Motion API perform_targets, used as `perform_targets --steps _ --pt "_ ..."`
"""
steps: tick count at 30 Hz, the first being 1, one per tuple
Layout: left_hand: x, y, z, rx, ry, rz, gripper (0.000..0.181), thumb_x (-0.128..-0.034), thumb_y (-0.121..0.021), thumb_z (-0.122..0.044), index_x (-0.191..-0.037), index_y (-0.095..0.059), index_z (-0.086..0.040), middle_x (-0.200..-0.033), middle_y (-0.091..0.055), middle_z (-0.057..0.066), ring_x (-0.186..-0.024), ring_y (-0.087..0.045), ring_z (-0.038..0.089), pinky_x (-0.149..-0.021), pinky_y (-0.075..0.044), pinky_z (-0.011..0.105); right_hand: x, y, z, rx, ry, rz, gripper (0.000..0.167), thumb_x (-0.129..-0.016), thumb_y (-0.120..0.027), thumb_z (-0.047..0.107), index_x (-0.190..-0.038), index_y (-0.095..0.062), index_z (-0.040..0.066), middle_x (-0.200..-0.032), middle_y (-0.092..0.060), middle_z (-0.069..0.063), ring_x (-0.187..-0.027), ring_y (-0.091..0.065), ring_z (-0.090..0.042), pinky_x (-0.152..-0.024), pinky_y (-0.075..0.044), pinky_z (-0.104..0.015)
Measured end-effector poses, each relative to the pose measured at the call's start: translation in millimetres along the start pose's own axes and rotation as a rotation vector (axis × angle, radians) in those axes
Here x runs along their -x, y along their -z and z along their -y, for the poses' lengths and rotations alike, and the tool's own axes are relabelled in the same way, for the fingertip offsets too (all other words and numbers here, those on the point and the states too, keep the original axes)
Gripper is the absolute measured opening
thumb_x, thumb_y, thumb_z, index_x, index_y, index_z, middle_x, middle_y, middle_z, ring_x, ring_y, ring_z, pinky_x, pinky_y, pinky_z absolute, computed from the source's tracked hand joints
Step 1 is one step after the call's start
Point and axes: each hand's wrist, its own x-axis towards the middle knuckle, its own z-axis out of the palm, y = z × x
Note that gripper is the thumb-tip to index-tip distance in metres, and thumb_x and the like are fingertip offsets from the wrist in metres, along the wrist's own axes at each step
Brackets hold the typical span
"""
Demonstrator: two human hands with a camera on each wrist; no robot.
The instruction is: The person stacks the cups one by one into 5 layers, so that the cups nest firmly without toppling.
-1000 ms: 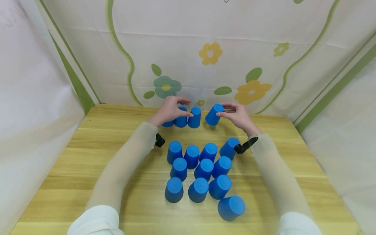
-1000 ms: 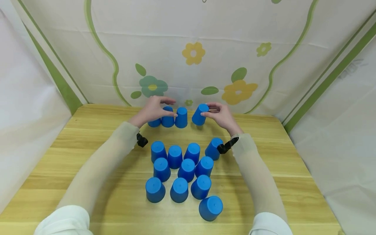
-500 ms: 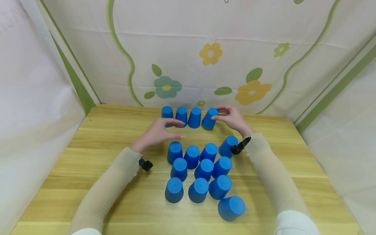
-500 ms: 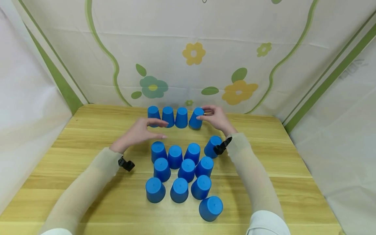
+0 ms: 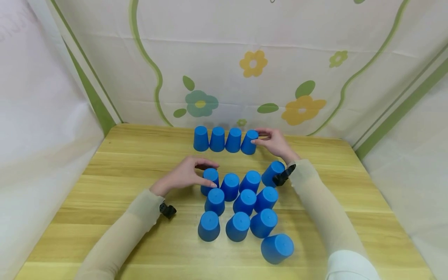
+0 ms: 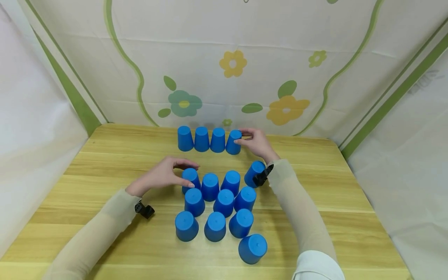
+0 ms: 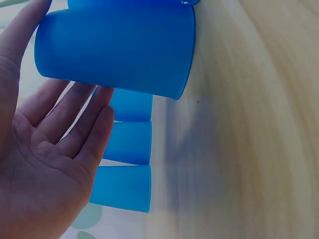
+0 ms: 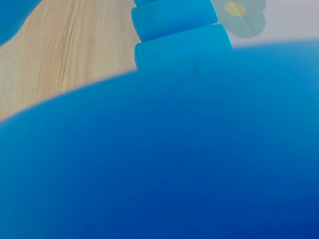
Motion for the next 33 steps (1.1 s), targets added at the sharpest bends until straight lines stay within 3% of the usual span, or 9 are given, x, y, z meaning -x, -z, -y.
perform_targets --steps 10,17,26,33 --pt "3.2 -0.8 2.3 -0.009 0.009 -0.005 0.057 -0.0793 -0.09 -0.037 -0.127 -0.072 -0.012 -0.117 -0.072 -0.008 -0.11 -0.063 0.018 -0.099 -0.05 0.052 -1.6 0.5 -7.8 0.047 -0.008 -0.012 0.059 -0.098 -0.072 0.031 -0.148 -0.053 0.007 -0.144 -0.056 -0.015 -0.124 -0.058 -0.034 -0.101 -0.05 -0.048" --pt "3.7 -0.8 3.2 -0.018 0.011 -0.022 0.059 -0.0783 -0.09 -0.039 -0.127 -0.072 -0.01 -0.117 -0.071 -0.009 -0.109 -0.062 0.017 -0.098 -0.052 0.049 2.9 9.4 -3.4 -0.022 -0.007 -0.044 0.059 -0.097 -0.072 0.036 -0.146 -0.054 0.008 -0.145 -0.055 -0.016 -0.126 -0.057 -0.035 -0.104 -0.047 -0.05" --pt "5.3 -0.2 4.3 -0.047 0.003 -0.032 0.059 -0.0785 -0.09 -0.04 -0.127 -0.073 -0.011 -0.117 -0.069 -0.008 -0.109 -0.061 0.018 -0.096 -0.052 0.048 24.3 32.4 14.9 -0.057 0.03 -0.086 0.055 -0.096 -0.073 0.035 -0.143 -0.059 0.009 -0.141 -0.059 -0.012 -0.124 -0.06 -0.03 -0.102 -0.049 -0.045" --pt "5.9 0.5 5.3 -0.044 -0.011 -0.034 0.058 -0.0786 -0.09 -0.037 -0.127 -0.072 -0.01 -0.117 -0.069 -0.006 -0.108 -0.061 0.018 -0.097 -0.052 0.049 47.0 45.7 21.7 -0.069 0.07 -0.094 0.054 -0.095 -0.075 0.036 -0.14 -0.061 0.011 -0.137 -0.063 -0.007 -0.12 -0.063 -0.024 -0.096 -0.053 -0.03"
